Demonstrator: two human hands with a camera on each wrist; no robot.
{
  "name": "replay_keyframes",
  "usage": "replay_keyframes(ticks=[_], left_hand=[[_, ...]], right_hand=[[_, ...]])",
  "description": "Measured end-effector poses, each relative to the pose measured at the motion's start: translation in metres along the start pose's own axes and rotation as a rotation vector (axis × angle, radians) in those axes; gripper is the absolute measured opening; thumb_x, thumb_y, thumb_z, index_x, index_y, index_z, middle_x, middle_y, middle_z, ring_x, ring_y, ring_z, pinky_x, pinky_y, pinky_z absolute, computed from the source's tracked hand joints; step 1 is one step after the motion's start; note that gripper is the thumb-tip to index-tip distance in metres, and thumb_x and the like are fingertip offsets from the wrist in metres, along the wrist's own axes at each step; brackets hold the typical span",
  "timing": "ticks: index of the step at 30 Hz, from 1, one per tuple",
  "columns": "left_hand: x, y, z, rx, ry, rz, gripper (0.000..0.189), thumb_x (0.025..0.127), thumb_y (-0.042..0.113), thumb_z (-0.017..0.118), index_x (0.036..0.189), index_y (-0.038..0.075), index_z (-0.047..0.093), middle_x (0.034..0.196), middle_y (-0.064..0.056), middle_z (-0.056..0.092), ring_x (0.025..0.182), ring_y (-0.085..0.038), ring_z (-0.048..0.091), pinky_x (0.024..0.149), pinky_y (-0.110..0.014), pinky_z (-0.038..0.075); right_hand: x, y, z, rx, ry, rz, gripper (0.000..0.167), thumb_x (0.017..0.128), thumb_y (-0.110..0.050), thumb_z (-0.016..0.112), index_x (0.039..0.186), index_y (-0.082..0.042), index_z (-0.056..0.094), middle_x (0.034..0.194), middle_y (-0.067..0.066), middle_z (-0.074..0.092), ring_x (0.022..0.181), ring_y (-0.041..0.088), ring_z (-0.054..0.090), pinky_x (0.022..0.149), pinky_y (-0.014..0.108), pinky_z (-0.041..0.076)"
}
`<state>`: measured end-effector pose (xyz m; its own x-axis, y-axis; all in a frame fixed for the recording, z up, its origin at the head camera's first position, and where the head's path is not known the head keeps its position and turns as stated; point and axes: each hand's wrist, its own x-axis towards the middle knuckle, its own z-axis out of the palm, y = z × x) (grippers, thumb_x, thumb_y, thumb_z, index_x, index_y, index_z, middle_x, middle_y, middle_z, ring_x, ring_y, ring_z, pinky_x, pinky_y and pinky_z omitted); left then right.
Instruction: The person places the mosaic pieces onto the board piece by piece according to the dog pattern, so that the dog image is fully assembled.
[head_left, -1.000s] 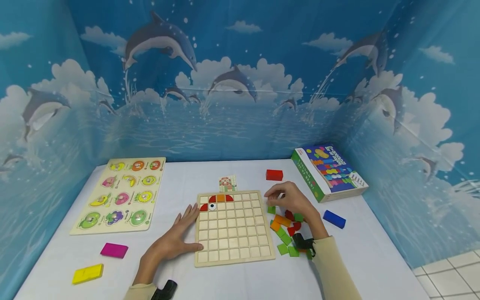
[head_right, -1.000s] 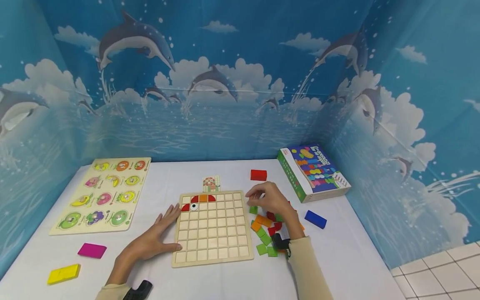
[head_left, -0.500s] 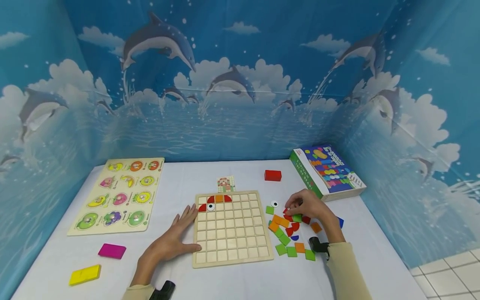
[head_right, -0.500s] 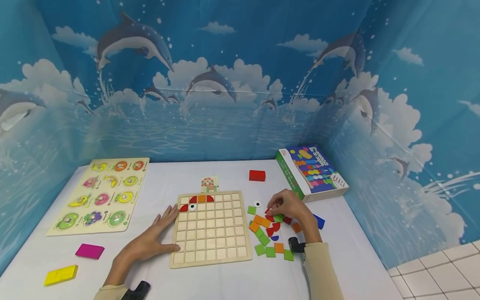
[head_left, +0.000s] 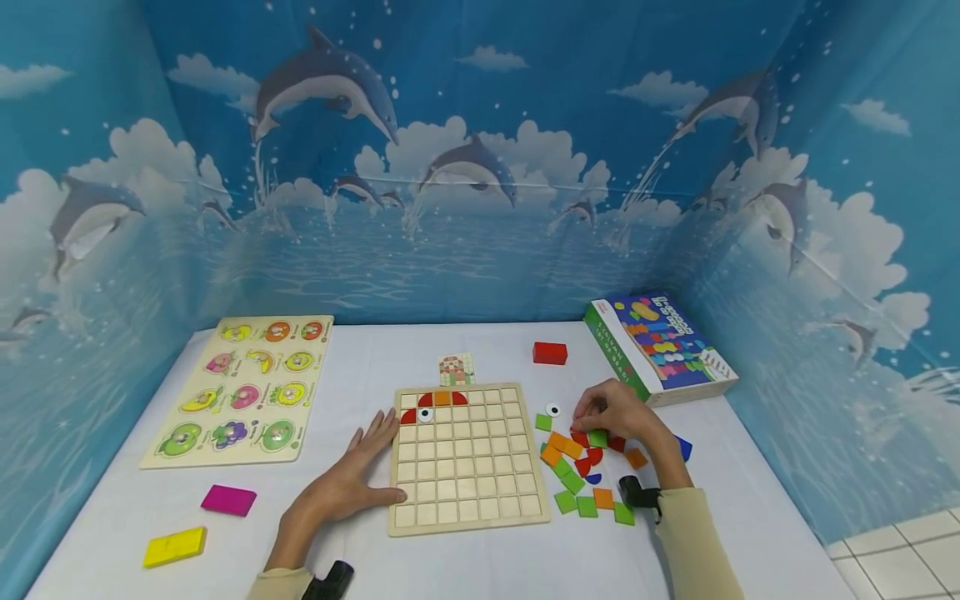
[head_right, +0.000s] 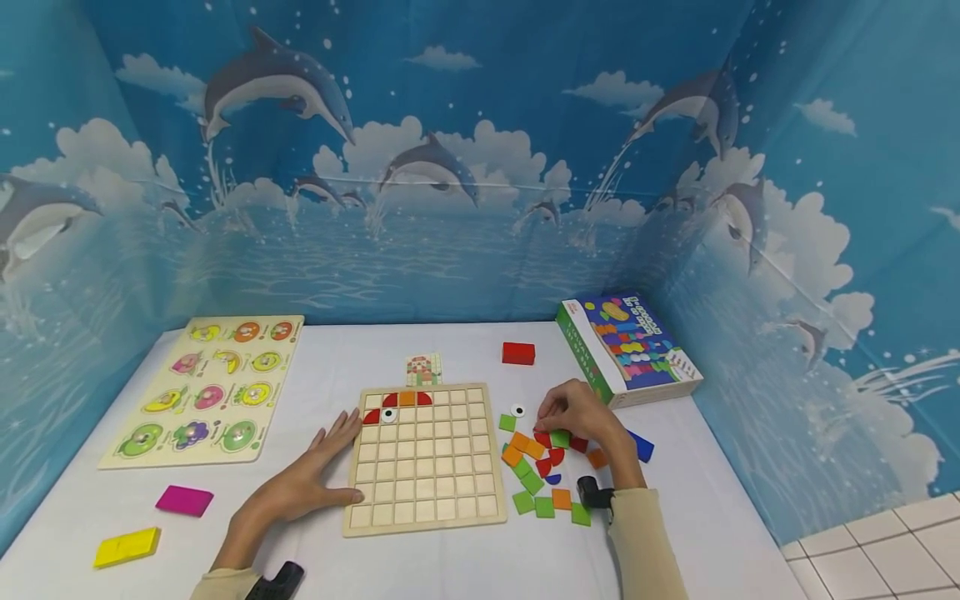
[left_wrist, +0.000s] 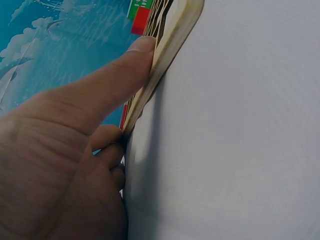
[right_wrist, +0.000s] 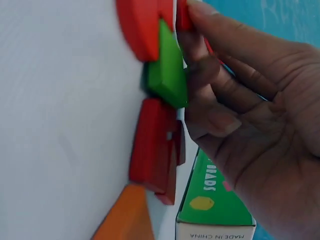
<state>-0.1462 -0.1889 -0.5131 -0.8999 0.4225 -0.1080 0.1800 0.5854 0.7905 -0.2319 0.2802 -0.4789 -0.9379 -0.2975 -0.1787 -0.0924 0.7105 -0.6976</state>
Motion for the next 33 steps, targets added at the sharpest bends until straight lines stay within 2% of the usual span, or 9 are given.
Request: replay_keyframes(ticks=[4,7,11,15,22,26,33], left_hand=[[0.002,0.0,0.002,0.004,0.0,0.011,0.116,0.083,0.028,0.095,0.172,0.009,0.024,0.181,-0.007,0.012,0.168,-0.03,-0.001,0.137,-0.055,-0.004],[0.002,0.0,0.002,0.002,0.004,0.007,0.116,0.083,0.027,0.096,0.172,0.009,0.024,0.181,-0.007,0.012,0.168,-0.03,-0.001,0.137,-0.055,-0.004],[0.002,0.001,0.003,-0.001,0.008,0.001,0.116,0.082,0.026,0.096,0.172,0.009,0.024,0.181,-0.007,0.012,0.168,-0.03,-0.001,0.137,-0.055,-0.004],[0.002,0.002,0.002,0.002,0.001,-0.003,0.116,0.083,0.027,0.095,0.172,0.01,0.023,0.181,-0.006,0.011,0.168,-0.03,-0.001,0.137,-0.054,-0.004],[0.002,0.002,-0.003,0.017,0.004,-0.025,0.116,0.083,0.028,0.095,0.173,0.011,0.023,0.182,-0.006,0.01,0.168,-0.029,-0.001,0.137,-0.054,-0.003],[0.001,0.001,-0.003,0.007,0.001,-0.017,0.116,0.083,0.026,0.096,0.172,0.01,0.023,0.182,-0.006,0.01,0.168,-0.029,-0.001,0.137,-0.053,-0.004],[-0.001,-0.003,-0.001,0.0,0.004,0.011,0.117,0.082,0.028,0.095,0.172,0.008,0.023,0.181,-0.011,0.011,0.168,-0.034,0.0,0.136,-0.055,-0.005]], right_hand=[[0.0,-0.005,0.0,0.044,0.028,-0.04,0.004,0.095,-0.01,0.084,0.098,-0.007,0.083,0.088,0.002,0.078,0.078,0.022,0.065,0.068,0.022,0.059],[0.004,-0.013,0.006,0.084,0.034,-0.11,0.007,0.097,-0.009,0.081,0.102,-0.004,0.083,0.092,0.006,0.08,0.081,0.022,0.067,0.07,0.02,0.06],[0.011,-0.026,0.025,0.159,0.016,-0.177,0.01,0.099,-0.009,0.078,0.103,-0.001,0.083,0.095,0.009,0.08,0.078,0.023,0.066,0.067,0.021,0.059],[0.019,-0.047,0.05,0.204,0.017,-0.204,0.006,0.098,-0.009,0.08,0.099,-0.004,0.084,0.094,0.006,0.08,0.075,0.02,0.065,0.063,0.02,0.056],[0.042,-0.092,0.084,0.207,-0.004,-0.333,0.005,0.095,-0.007,0.082,0.096,-0.002,0.084,0.09,0.006,0.08,0.074,0.022,0.07,0.064,0.022,0.058],[0.055,-0.114,0.097,0.204,-0.005,-0.359,0.005,0.094,-0.005,0.084,0.094,0.0,0.084,0.086,0.005,0.08,0.072,0.024,0.072,0.062,0.023,0.057],[0.071,-0.13,0.113,0.175,-0.011,-0.368,0.005,0.094,-0.002,0.082,0.093,0.002,0.083,0.086,0.008,0.079,0.07,0.018,0.072,0.061,0.023,0.058]])
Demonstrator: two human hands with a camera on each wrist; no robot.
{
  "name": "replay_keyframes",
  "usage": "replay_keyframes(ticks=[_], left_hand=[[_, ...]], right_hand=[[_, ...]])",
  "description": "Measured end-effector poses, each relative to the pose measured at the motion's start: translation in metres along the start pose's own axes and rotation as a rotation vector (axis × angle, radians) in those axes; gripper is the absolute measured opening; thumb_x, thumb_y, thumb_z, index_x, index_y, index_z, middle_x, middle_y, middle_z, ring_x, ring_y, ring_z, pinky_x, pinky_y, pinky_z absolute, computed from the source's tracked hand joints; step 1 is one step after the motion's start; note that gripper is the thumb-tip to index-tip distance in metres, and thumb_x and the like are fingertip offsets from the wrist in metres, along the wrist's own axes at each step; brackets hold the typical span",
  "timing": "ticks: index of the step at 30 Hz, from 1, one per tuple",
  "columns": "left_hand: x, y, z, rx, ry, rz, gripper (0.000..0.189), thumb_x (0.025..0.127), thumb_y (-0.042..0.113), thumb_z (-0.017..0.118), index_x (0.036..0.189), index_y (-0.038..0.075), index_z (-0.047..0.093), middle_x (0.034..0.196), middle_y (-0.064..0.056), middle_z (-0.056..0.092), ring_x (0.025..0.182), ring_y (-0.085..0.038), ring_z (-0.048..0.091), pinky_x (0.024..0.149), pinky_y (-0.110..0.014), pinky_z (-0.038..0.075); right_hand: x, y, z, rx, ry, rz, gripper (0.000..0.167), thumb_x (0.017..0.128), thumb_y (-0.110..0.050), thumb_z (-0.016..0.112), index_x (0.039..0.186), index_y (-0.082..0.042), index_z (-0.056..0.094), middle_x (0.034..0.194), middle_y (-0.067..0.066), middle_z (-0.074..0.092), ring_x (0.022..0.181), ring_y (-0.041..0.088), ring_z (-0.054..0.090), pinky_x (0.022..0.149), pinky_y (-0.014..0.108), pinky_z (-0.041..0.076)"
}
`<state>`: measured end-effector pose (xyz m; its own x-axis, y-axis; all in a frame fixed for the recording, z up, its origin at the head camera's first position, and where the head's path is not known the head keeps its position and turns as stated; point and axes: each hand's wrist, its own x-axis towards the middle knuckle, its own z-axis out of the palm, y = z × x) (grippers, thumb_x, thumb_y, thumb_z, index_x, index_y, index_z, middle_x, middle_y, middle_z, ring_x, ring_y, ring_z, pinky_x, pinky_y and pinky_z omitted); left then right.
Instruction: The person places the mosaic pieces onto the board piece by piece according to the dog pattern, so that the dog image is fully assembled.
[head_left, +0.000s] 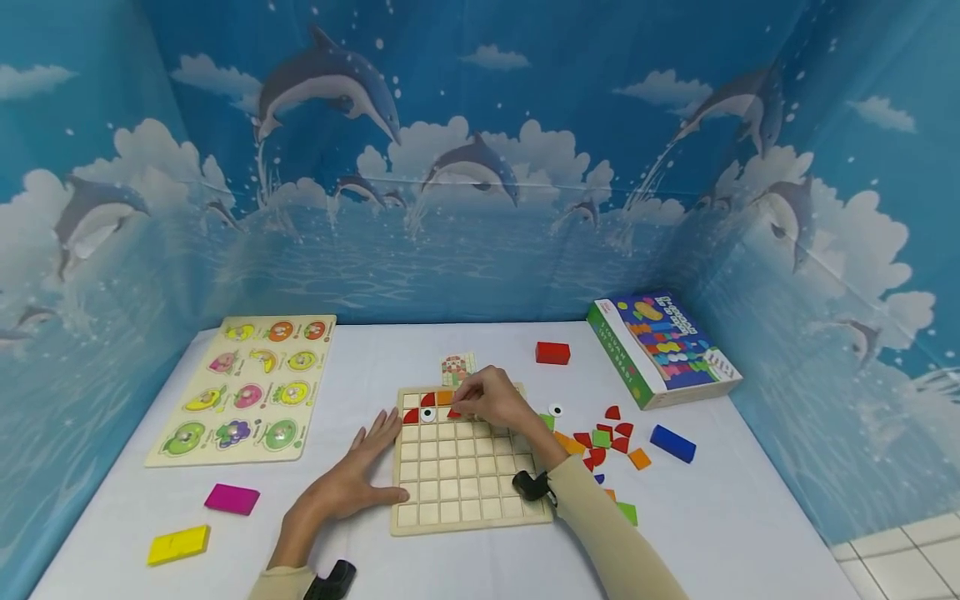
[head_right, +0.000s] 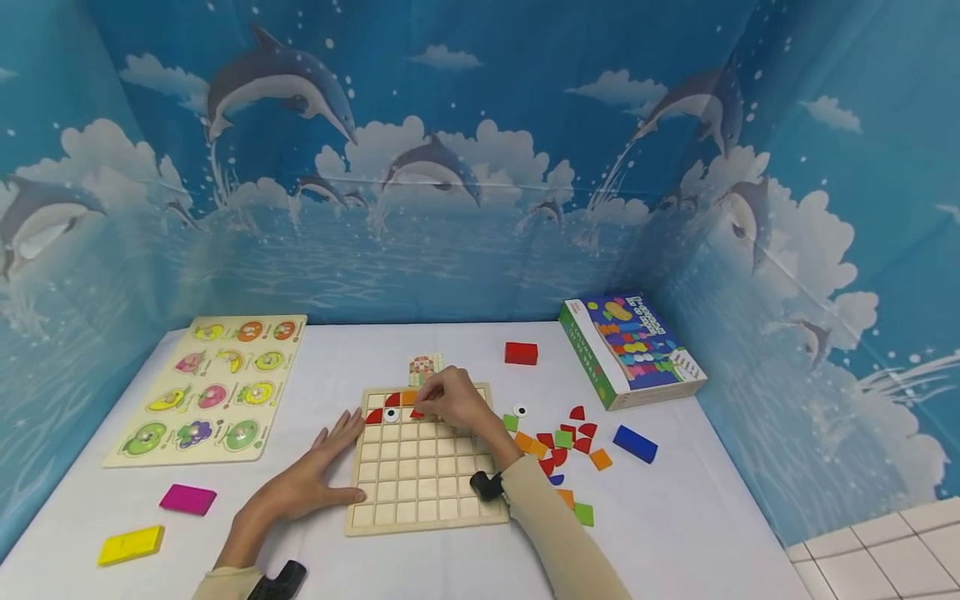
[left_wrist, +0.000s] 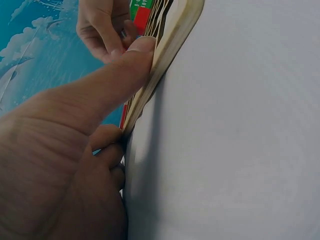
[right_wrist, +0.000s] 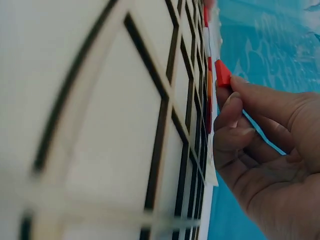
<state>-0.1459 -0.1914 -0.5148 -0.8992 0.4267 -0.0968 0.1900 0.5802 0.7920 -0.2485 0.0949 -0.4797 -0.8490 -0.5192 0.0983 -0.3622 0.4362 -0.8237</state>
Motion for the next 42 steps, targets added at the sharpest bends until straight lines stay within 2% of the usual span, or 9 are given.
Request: replay_keyframes(ticks=[4,11,19,26,33,38,40,42], left_hand=[[0.0,0.001,0.001,-0.006,-0.005,0.013,0.117,0.083,0.028,0.095,0.172,0.008,0.022,0.181,-0.012,0.011,0.168,-0.035,0.0,0.136,-0.056,-0.005],[0.002,0.004,0.001,0.0,-0.017,-0.001,0.116,0.085,0.027,0.094,0.173,0.009,0.021,0.182,-0.008,0.01,0.168,-0.031,-0.002,0.137,-0.055,-0.005],[0.002,0.004,-0.001,0.008,-0.014,0.0,0.116,0.085,0.028,0.094,0.173,0.01,0.021,0.182,-0.008,0.01,0.168,-0.031,-0.002,0.137,-0.056,-0.005],[0.001,0.004,-0.002,0.006,-0.013,-0.008,0.116,0.084,0.029,0.094,0.173,0.009,0.021,0.182,-0.008,0.009,0.168,-0.031,-0.002,0.137,-0.056,-0.005],[0.001,0.003,-0.001,0.006,-0.007,-0.015,0.116,0.084,0.028,0.095,0.172,0.008,0.021,0.181,-0.009,0.009,0.168,-0.031,-0.002,0.137,-0.055,-0.005],[0.0,0.003,0.0,0.006,-0.002,-0.003,0.116,0.084,0.027,0.095,0.172,0.008,0.022,0.181,-0.009,0.01,0.168,-0.032,-0.001,0.137,-0.055,-0.004],[0.0,0.003,0.0,-0.002,0.002,0.005,0.117,0.083,0.027,0.095,0.172,0.008,0.022,0.181,-0.009,0.011,0.168,-0.032,0.0,0.137,-0.055,-0.004],[-0.001,0.002,0.0,-0.009,0.011,0.011,0.117,0.082,0.028,0.096,0.172,0.008,0.023,0.181,-0.011,0.012,0.168,-0.034,0.001,0.137,-0.054,-0.004]], right_hand=[[0.004,-0.001,0.006,-0.032,-0.009,-0.002,0.005,0.094,-0.001,0.082,0.092,0.004,0.083,0.085,0.008,0.079,0.069,0.012,0.07,0.061,0.021,0.057],[0.006,0.0,0.011,-0.086,-0.025,-0.027,0.005,0.095,-0.001,0.08,0.091,0.0,0.083,0.085,0.007,0.078,0.072,0.005,0.067,0.068,0.022,0.06],[0.006,-0.004,0.014,-0.144,-0.018,-0.041,0.006,0.094,0.001,0.081,0.089,-0.002,0.085,0.085,0.008,0.079,0.072,0.01,0.069,0.068,0.023,0.06],[0.006,-0.01,0.015,-0.134,-0.015,-0.001,0.005,0.093,0.001,0.082,0.09,-0.001,0.086,0.088,0.009,0.081,0.076,0.013,0.071,0.07,0.025,0.063],[0.004,-0.009,0.014,-0.13,-0.002,0.014,0.005,0.094,-0.003,0.082,0.092,-0.003,0.087,0.088,0.006,0.081,0.078,0.012,0.071,0.074,0.029,0.063],[0.007,-0.009,0.009,-0.107,0.044,0.009,0.008,0.095,0.001,0.08,0.1,0.0,0.085,0.093,0.009,0.08,0.076,0.011,0.069,0.069,0.025,0.061],[0.009,-0.008,0.008,-0.126,0.028,-0.006,0.012,0.096,0.002,0.078,0.106,0.001,0.084,0.096,0.01,0.08,0.073,0.008,0.064,0.064,0.022,0.056],[0.013,-0.009,0.008,-0.146,-0.022,-0.031,0.017,0.098,0.003,0.076,0.113,0.003,0.083,0.097,0.011,0.079,0.068,0.007,0.057,0.06,0.02,0.049]])
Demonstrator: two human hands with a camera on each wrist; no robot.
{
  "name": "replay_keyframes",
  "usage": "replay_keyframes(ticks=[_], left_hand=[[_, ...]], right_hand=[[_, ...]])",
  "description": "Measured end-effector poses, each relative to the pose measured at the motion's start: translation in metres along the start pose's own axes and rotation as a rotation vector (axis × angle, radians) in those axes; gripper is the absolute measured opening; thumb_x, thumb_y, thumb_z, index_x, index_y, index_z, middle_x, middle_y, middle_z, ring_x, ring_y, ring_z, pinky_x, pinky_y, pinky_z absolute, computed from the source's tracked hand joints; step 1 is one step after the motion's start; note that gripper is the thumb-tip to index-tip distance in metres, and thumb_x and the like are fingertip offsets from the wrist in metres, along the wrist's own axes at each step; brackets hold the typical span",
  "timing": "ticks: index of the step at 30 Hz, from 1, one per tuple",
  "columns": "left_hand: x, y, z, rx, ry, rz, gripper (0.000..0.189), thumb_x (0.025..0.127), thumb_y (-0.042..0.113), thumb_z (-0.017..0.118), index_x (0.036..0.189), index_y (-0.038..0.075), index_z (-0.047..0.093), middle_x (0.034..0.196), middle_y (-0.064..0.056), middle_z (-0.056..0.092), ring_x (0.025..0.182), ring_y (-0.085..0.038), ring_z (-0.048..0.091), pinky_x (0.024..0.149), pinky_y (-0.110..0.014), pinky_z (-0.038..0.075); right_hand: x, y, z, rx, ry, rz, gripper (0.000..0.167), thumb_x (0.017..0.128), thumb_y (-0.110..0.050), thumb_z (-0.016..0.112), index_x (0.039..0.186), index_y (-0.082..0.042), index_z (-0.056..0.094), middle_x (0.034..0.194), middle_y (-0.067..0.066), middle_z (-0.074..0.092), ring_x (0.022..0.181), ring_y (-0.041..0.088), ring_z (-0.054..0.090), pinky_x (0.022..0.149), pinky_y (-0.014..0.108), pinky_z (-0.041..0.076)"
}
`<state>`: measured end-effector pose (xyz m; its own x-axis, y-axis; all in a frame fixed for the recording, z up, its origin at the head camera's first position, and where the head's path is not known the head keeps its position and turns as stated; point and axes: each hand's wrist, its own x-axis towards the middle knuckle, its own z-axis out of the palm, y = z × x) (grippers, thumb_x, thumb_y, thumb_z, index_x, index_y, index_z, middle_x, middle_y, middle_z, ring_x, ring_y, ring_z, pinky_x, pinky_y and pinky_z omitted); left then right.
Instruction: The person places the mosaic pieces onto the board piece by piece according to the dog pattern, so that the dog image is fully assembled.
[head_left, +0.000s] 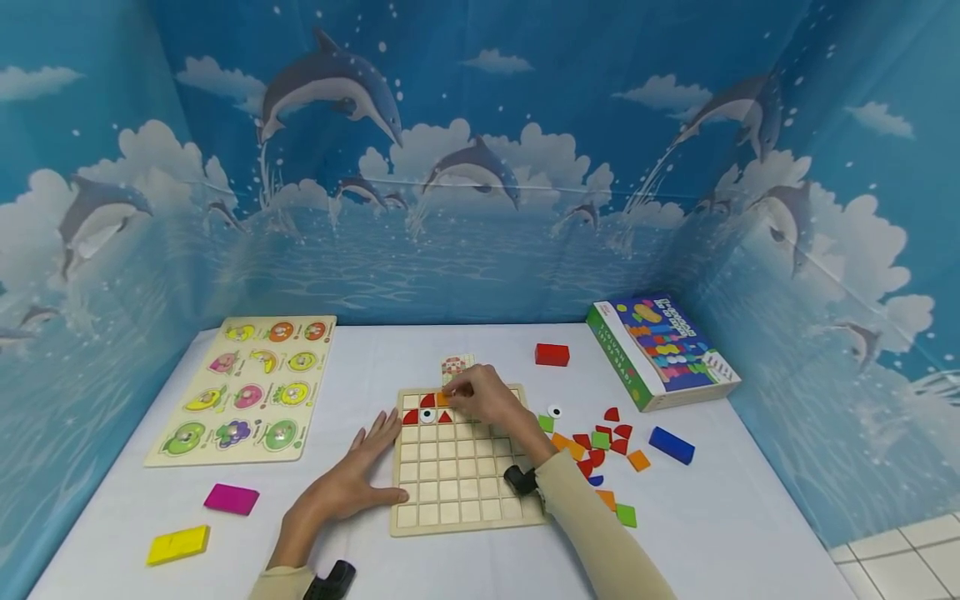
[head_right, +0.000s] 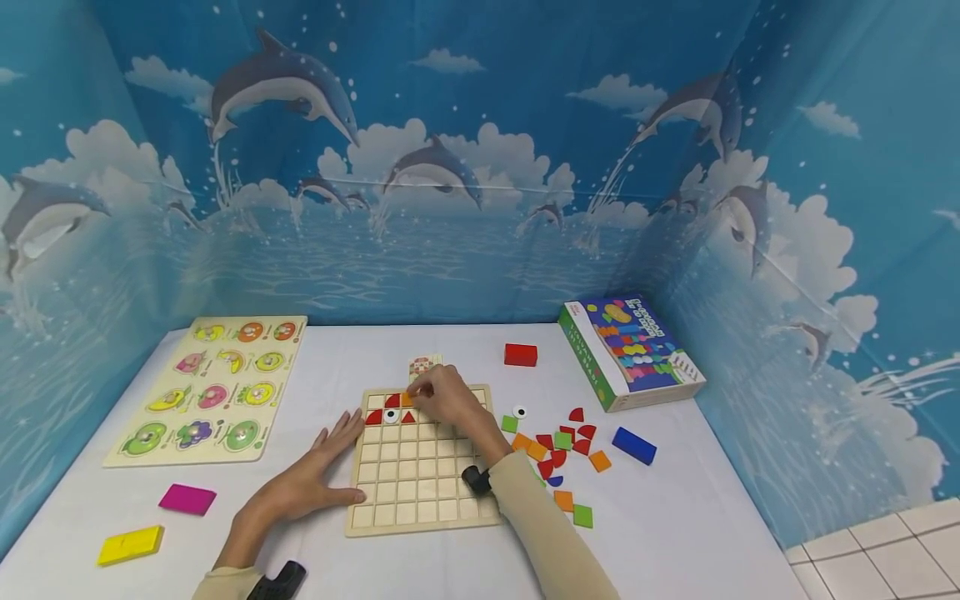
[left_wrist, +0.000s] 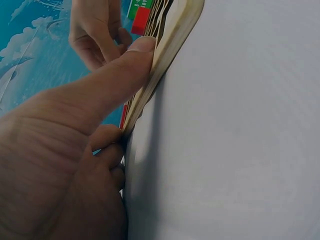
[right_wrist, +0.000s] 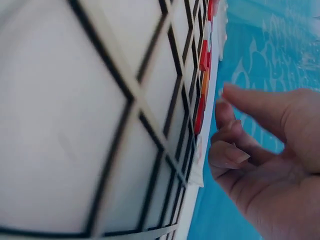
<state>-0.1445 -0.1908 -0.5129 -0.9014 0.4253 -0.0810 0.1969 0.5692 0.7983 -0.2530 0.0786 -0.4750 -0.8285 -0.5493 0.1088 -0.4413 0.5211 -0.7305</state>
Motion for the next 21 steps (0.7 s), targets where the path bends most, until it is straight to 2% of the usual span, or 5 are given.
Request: replay_keyframes(ticks=[5,11,13,17,21], left_hand=[[0.0,-0.001,0.001,-0.018,0.011,0.011,0.118,0.08,0.031,0.096,0.172,0.008,0.025,0.181,-0.013,0.014,0.168,-0.036,0.002,0.137,-0.047,-0.006],[0.002,0.002,0.0,0.003,-0.023,-0.01,0.117,0.084,0.027,0.095,0.172,0.009,0.021,0.181,-0.01,0.01,0.168,-0.032,-0.001,0.137,-0.055,-0.004],[0.002,0.002,0.0,0.012,-0.024,-0.021,0.116,0.084,0.027,0.095,0.172,0.009,0.022,0.181,-0.01,0.01,0.168,-0.033,-0.001,0.137,-0.056,-0.004],[0.001,0.002,0.0,0.023,-0.021,-0.033,0.117,0.083,0.027,0.095,0.173,0.01,0.022,0.182,-0.007,0.01,0.168,-0.031,-0.002,0.137,-0.055,-0.004],[0.001,0.001,-0.001,0.022,-0.021,-0.03,0.117,0.084,0.027,0.095,0.173,0.011,0.021,0.182,-0.007,0.009,0.168,-0.031,-0.002,0.137,-0.054,-0.005]], right_hand=[[0.009,-0.003,0.003,-0.062,-0.111,-0.076,0.024,0.103,0.003,0.067,0.124,0.005,0.078,0.091,0.015,0.075,0.058,0.008,0.042,0.057,0.021,0.035],[0.013,-0.003,0.009,-0.143,-0.104,-0.014,0.026,0.104,0.003,0.064,0.125,0.001,0.079,0.124,0.017,0.078,0.058,0.01,0.043,0.059,0.023,0.036],[0.012,-0.002,0.009,-0.138,-0.108,-0.011,0.026,0.105,0.002,0.064,0.126,0.0,0.079,0.126,0.017,0.077,0.061,0.01,0.046,0.061,0.024,0.038],[0.01,-0.001,0.002,-0.094,-0.109,-0.057,0.026,0.105,0.002,0.064,0.126,0.002,0.078,0.124,0.019,0.077,0.07,0.008,0.056,0.064,0.022,0.045],[0.003,0.005,-0.011,-0.075,-0.05,-0.08,0.022,0.104,0.004,0.065,0.122,0.004,0.079,0.111,0.019,0.078,0.069,0.011,0.055,0.064,0.024,0.046]])
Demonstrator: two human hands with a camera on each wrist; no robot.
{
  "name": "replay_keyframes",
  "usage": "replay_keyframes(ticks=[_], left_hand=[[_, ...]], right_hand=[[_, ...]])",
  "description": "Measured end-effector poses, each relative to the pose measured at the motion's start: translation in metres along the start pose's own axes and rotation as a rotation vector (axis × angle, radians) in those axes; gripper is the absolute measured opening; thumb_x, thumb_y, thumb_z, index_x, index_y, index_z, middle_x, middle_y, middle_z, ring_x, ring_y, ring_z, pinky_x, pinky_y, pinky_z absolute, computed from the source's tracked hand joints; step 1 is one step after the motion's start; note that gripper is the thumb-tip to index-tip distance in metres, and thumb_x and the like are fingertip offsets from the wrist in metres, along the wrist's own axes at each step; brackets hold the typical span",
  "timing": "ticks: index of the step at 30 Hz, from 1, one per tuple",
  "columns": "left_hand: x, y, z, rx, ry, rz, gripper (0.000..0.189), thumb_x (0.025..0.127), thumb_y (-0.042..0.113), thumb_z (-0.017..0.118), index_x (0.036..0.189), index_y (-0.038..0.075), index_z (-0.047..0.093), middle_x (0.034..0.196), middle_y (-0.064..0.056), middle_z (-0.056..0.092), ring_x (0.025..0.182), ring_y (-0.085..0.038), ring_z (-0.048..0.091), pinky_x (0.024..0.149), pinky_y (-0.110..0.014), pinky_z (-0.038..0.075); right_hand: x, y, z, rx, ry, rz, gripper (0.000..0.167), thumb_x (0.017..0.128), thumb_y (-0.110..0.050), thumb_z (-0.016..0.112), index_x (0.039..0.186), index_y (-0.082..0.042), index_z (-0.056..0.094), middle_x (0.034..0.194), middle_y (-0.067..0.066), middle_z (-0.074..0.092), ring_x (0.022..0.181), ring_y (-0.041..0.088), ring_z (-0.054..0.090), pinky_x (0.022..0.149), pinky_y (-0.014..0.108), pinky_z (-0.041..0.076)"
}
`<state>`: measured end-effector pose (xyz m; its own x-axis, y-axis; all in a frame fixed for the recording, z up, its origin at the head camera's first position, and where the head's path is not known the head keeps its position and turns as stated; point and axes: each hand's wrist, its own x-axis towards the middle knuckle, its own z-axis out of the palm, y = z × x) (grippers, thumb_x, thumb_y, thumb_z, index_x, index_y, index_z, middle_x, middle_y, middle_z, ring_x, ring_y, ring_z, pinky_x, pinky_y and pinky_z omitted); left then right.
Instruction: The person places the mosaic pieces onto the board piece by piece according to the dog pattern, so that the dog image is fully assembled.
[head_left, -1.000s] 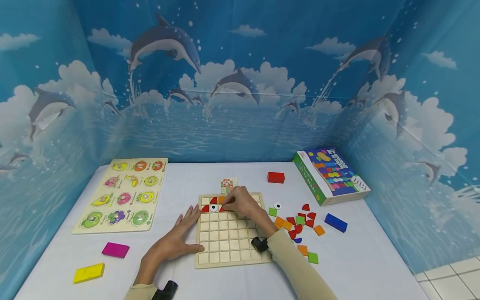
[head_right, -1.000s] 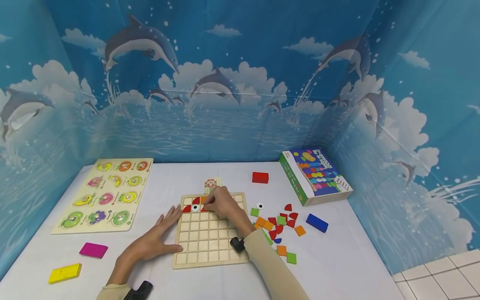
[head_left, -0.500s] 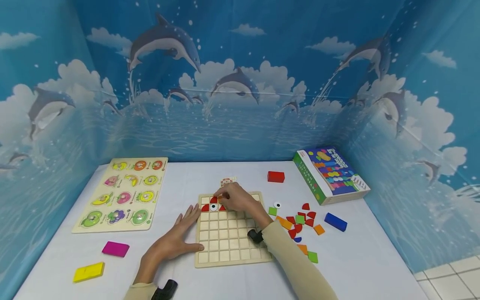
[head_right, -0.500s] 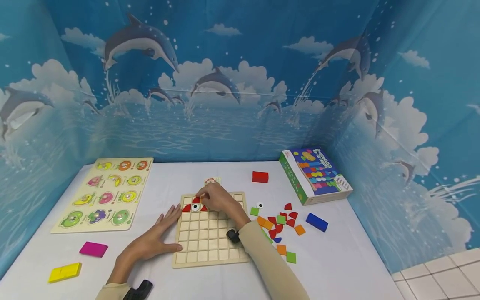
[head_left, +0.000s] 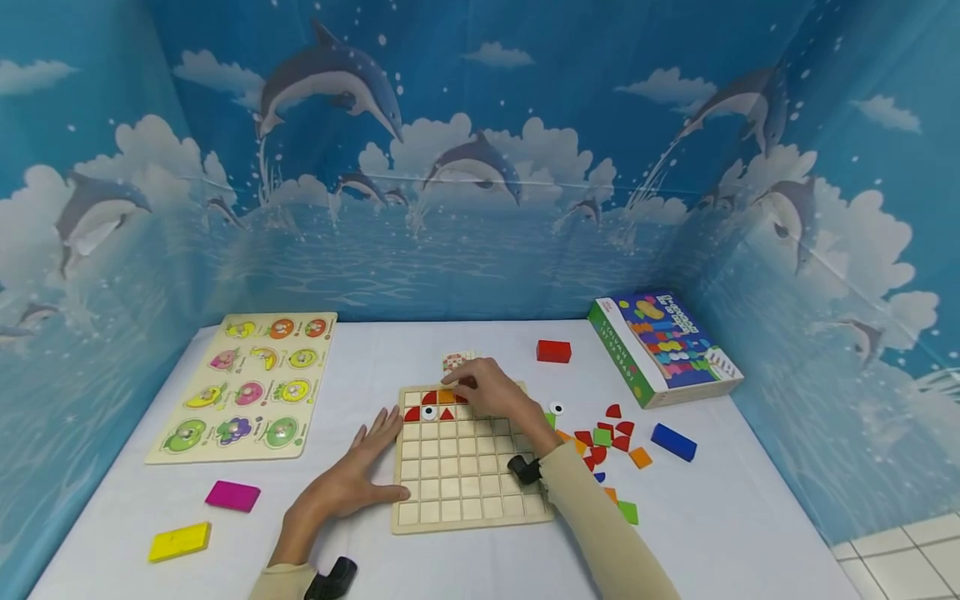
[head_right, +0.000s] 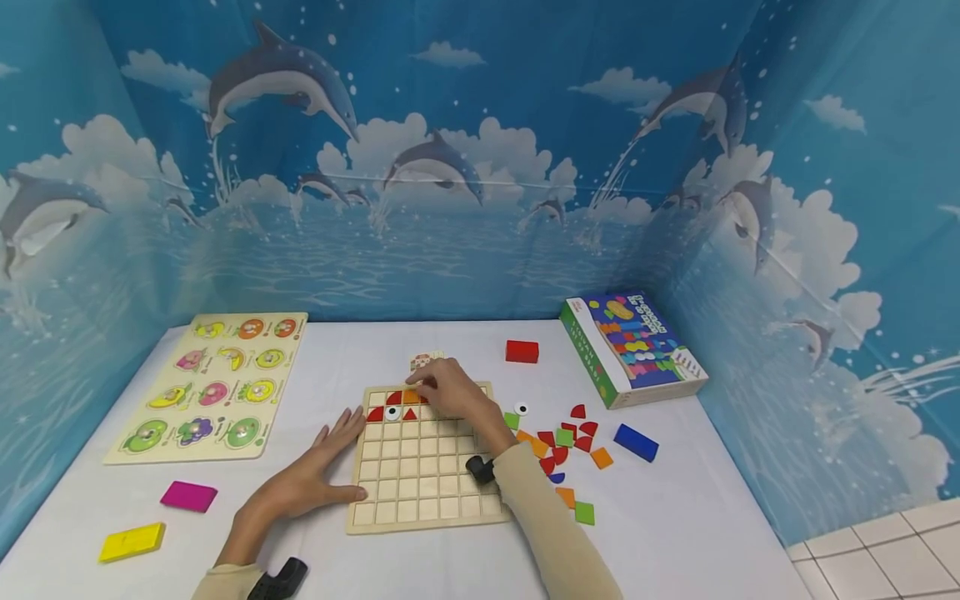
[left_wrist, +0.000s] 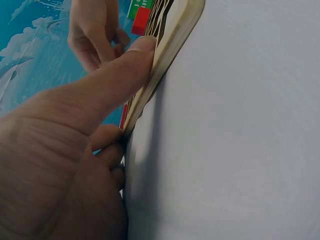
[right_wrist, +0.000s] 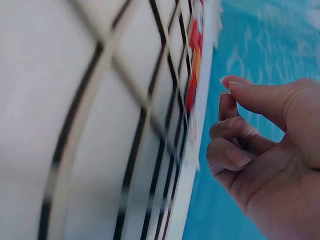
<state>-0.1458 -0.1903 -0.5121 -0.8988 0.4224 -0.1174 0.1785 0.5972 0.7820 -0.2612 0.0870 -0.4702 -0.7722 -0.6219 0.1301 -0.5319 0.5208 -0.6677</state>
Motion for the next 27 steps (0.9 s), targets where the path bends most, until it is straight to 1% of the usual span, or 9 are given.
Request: replay_keyframes(ticks=[4,7,9,12,15,18,20,23,27], left_hand=[[0.001,0.0,-0.001,0.001,0.006,-0.015,0.118,0.082,0.027,0.096,0.173,0.011,0.023,0.182,-0.007,0.01,0.168,-0.031,-0.002,0.137,-0.054,-0.004],[0.0,0.001,-0.002,0.002,0.009,-0.023,0.117,0.081,0.026,0.097,0.172,0.01,0.025,0.182,-0.006,0.011,0.168,-0.03,-0.001,0.137,-0.054,-0.004],[0.001,0.002,-0.002,0.001,0.008,-0.023,0.117,0.081,0.026,0.097,0.172,0.009,0.025,0.181,-0.007,0.011,0.168,-0.03,-0.001,0.137,-0.053,-0.004],[0.001,0.002,-0.001,-0.004,0.003,-0.027,0.118,0.081,0.027,0.097,0.172,0.009,0.024,0.181,-0.008,0.01,0.168,-0.031,-0.002,0.137,-0.054,-0.005],[0.0,0.001,0.0,-0.007,0.006,-0.031,0.118,0.081,0.027,0.097,0.172,0.009,0.024,0.181,-0.009,0.009,0.168,-0.032,-0.002,0.137,-0.055,-0.005],[0.0,0.001,0.001,-0.008,0.011,-0.031,0.118,0.081,0.027,0.097,0.172,0.008,0.024,0.181,-0.01,0.009,0.168,-0.032,-0.002,0.137,-0.055,-0.005],[0.0,0.002,0.001,-0.009,0.016,-0.03,0.119,0.08,0.027,0.097,0.172,0.008,0.024,0.181,-0.009,0.01,0.168,-0.032,-0.002,0.137,-0.054,-0.005],[0.0,0.003,0.002,-0.008,0.019,-0.032,0.119,0.08,0.027,0.097,0.172,0.009,0.025,0.181,-0.009,0.01,0.168,-0.031,-0.002,0.137,-0.054,-0.005],[-0.001,0.005,0.001,-0.011,0.028,-0.045,0.119,0.079,0.028,0.098,0.172,0.011,0.025,0.182,-0.009,0.009,0.168,-0.033,-0.002,0.137,-0.055,-0.003]], right_hand=[[-0.011,0.01,-0.009,-0.036,0.037,0.052,0.019,0.104,0.002,0.066,0.117,0.004,0.08,0.101,0.015,0.077,0.07,0.011,0.054,0.064,0.025,0.046],[-0.015,0.015,-0.009,-0.049,0.028,0.075,0.019,0.104,-0.001,0.067,0.115,0.002,0.082,0.104,0.013,0.078,0.08,0.014,0.063,0.071,0.025,0.054],[-0.017,0.015,-0.006,-0.046,0.026,0.08,0.019,0.104,0.0,0.067,0.115,0.002,0.083,0.107,0.014,0.079,0.087,0.019,0.068,0.075,0.027,0.058],[-0.018,0.013,-0.003,-0.037,0.026,0.078,0.019,0.104,0.001,0.067,0.116,0.003,0.082,0.109,0.015,0.079,0.094,0.023,0.071,0.079,0.029,0.062],[-0.019,0.012,-0.004,-0.03,0.034,0.081,0.02,0.104,0.001,0.067,0.117,0.003,0.082,0.108,0.014,0.078,0.09,0.02,0.069,0.076,0.027,0.06],[-0.025,0.01,-0.011,-0.011,0.052,0.091,0.02,0.104,-0.001,0.067,0.119,0.003,0.081,0.104,0.013,0.078,0.085,0.017,0.065,0.072,0.025,0.056],[-0.034,0.011,-0.02,0.004,0.066,0.083,0.02,0.104,-0.001,0.067,0.119,0.005,0.08,0.102,0.014,0.077,0.082,0.018,0.063,0.07,0.026,0.056],[-0.051,0.016,-0.036,0.023,0.086,0.064,0.021,0.104,-0.001,0.068,0.12,0.006,0.079,0.101,0.015,0.077,0.082,0.018,0.064,0.071,0.026,0.059],[-0.079,0.033,-0.059,0.029,0.111,0.057,0.02,0.102,-0.004,0.072,0.12,0.003,0.08,0.099,0.008,0.077,0.083,0.018,0.066,0.073,0.026,0.061]])
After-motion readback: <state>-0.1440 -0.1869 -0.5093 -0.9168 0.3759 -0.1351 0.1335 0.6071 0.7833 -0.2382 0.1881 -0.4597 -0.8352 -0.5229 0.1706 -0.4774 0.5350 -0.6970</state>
